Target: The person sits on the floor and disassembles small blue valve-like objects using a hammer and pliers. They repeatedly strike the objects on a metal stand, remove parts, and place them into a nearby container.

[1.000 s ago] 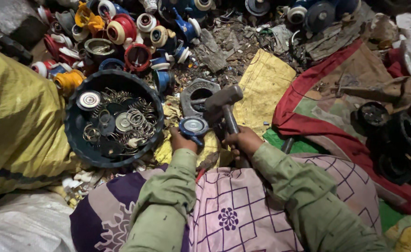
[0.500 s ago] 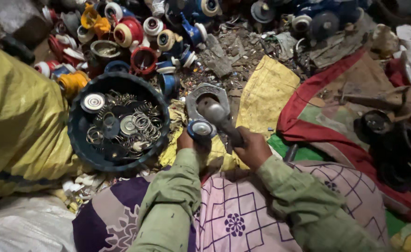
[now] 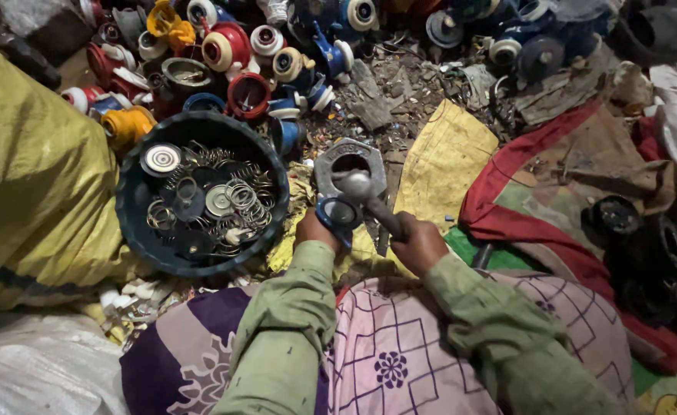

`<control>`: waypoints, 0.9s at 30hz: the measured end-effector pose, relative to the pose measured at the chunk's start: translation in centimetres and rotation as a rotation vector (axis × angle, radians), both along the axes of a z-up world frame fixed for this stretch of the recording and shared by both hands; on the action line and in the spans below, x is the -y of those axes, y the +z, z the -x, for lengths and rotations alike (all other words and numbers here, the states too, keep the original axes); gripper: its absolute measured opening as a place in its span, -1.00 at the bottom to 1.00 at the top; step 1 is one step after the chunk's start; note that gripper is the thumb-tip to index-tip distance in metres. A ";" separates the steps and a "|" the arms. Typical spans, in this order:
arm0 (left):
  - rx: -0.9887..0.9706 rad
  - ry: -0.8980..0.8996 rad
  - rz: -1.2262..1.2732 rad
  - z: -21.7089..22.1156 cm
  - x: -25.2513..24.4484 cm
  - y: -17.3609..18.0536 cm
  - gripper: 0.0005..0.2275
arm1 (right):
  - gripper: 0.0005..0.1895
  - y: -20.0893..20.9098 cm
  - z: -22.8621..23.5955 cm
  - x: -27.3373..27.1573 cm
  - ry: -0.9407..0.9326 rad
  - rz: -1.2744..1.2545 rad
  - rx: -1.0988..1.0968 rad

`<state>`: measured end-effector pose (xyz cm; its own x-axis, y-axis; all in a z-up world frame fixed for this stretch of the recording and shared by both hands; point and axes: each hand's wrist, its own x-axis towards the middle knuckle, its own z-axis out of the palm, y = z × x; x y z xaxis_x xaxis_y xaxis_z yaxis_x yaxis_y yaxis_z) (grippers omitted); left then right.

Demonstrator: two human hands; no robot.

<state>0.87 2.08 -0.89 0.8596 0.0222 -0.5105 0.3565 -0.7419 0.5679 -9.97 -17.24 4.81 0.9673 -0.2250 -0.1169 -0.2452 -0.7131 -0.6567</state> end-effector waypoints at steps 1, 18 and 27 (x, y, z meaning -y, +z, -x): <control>-0.009 0.056 0.061 -0.5 0.0 -0.2 -0.60 | -0.74 0.4 0.2 -0.1 -0.036 -0.031 0.033; 0.046 -0.060 -0.059 0.2 0.5 -0.8 -0.47 | -0.72 0.1 -1.0 0.0 -0.030 -0.113 0.011; -0.057 -0.037 -0.037 -0.3 0.2 -1.0 -0.52 | -0.80 4.3 1.2 1.2 -0.191 -0.103 0.189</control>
<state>1.14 1.83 -1.88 0.8299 0.0108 -0.5578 0.3594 -0.7750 0.5198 -11.12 -18.45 9.11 0.9156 -0.4011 0.0297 -0.2347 -0.5930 -0.7702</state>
